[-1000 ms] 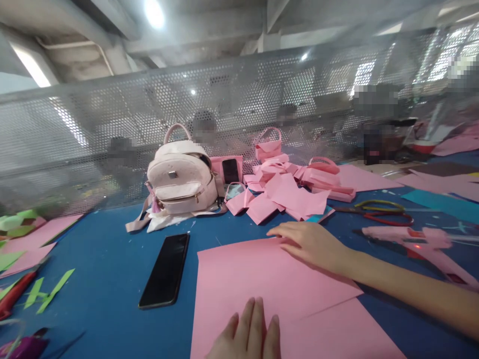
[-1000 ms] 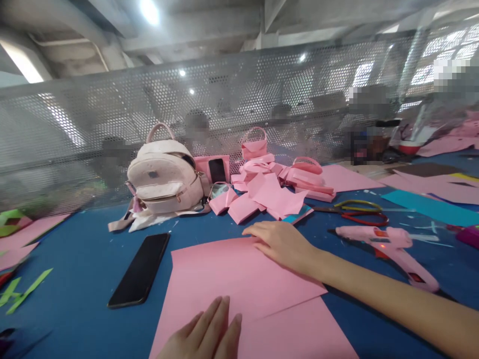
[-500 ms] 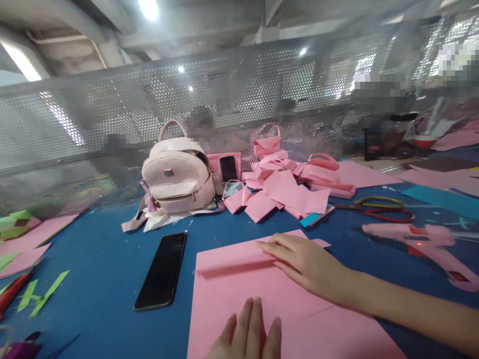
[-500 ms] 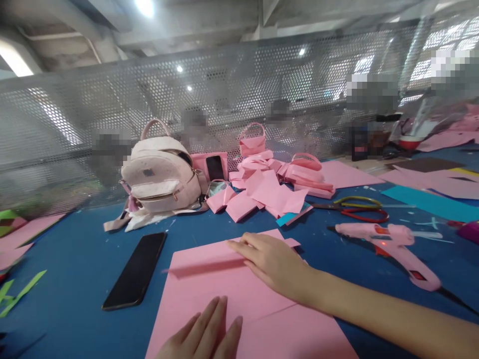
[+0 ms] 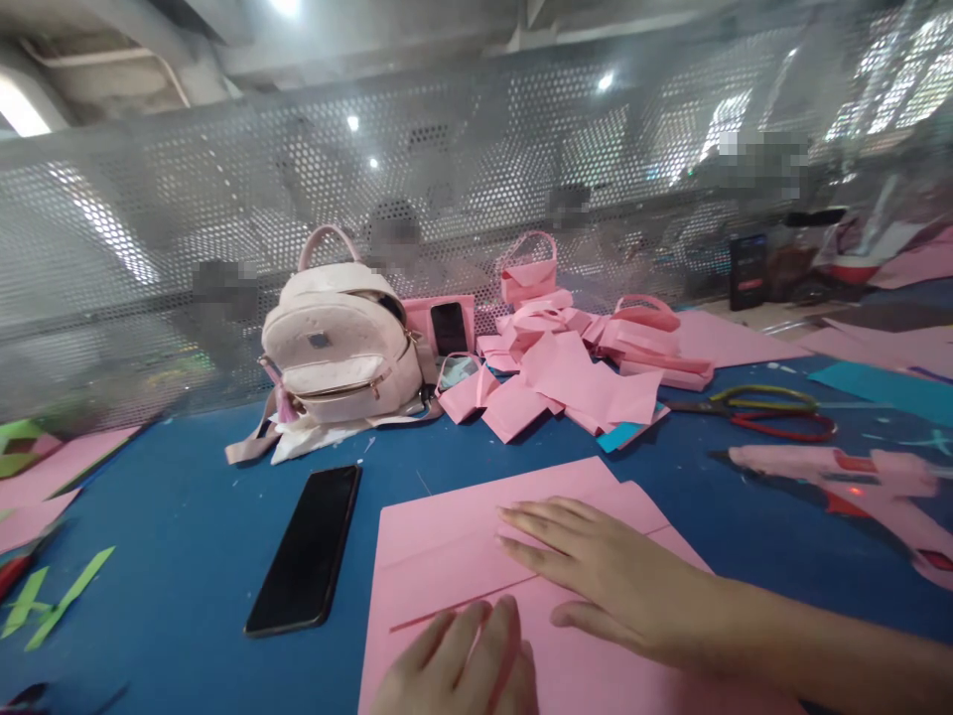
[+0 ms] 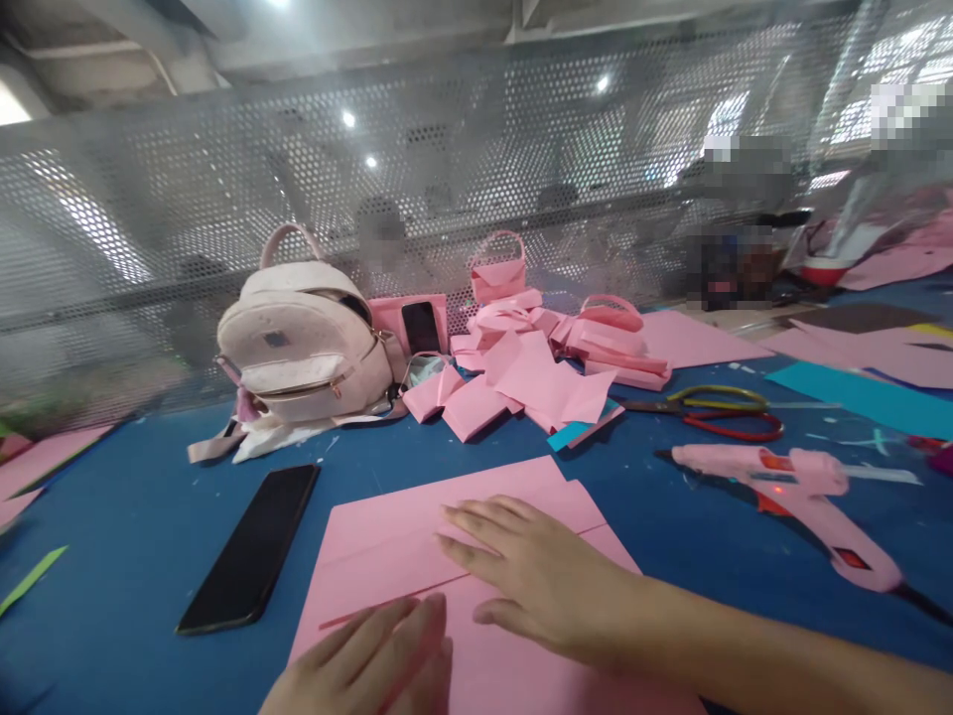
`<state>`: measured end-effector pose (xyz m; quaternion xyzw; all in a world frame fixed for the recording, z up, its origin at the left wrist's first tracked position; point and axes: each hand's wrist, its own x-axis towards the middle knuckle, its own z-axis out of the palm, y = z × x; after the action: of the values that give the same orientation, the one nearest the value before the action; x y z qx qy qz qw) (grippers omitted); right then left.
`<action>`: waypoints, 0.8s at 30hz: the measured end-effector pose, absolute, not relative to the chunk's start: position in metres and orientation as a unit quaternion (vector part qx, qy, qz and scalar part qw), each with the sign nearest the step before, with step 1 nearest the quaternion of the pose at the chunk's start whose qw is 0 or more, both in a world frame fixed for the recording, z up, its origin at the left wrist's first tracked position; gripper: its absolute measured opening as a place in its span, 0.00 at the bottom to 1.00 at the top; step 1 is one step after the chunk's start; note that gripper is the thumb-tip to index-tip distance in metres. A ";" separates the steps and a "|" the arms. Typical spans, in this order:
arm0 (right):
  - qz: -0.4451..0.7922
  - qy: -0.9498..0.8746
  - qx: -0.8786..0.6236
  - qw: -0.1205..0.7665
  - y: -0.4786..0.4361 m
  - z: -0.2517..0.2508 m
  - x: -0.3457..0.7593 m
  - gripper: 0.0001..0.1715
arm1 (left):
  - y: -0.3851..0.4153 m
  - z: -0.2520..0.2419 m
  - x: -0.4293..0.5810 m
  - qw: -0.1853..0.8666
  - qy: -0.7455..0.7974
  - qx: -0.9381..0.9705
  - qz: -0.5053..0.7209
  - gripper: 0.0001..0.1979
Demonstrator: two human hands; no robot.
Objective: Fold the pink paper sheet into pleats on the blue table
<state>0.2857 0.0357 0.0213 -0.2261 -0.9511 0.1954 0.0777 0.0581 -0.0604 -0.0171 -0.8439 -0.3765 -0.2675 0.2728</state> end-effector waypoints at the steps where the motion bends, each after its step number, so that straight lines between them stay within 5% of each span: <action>1: 0.202 -0.951 -0.220 0.079 0.036 0.020 0.287 0.34 | -0.056 -0.013 0.054 0.263 -0.373 -0.850 -0.262 0.11; 4: 0.206 -0.953 -0.212 0.072 0.038 0.016 0.288 0.35 | -0.046 -0.001 0.039 0.271 -0.352 -0.871 -0.209 0.15; 10: 0.212 -0.952 -0.214 0.044 0.042 0.011 0.286 0.35 | -0.036 -0.007 0.023 0.324 -0.365 -0.870 -0.068 0.37; 24: 0.182 -0.961 -0.196 0.068 0.042 0.003 0.295 0.38 | -0.038 -0.025 0.024 0.312 -0.389 -0.863 -0.086 0.35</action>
<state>0.2949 0.0422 0.0033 -0.1964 -0.9612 0.1815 0.0675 0.0243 -0.0379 -0.0250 -0.8626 -0.3889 -0.0855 0.3120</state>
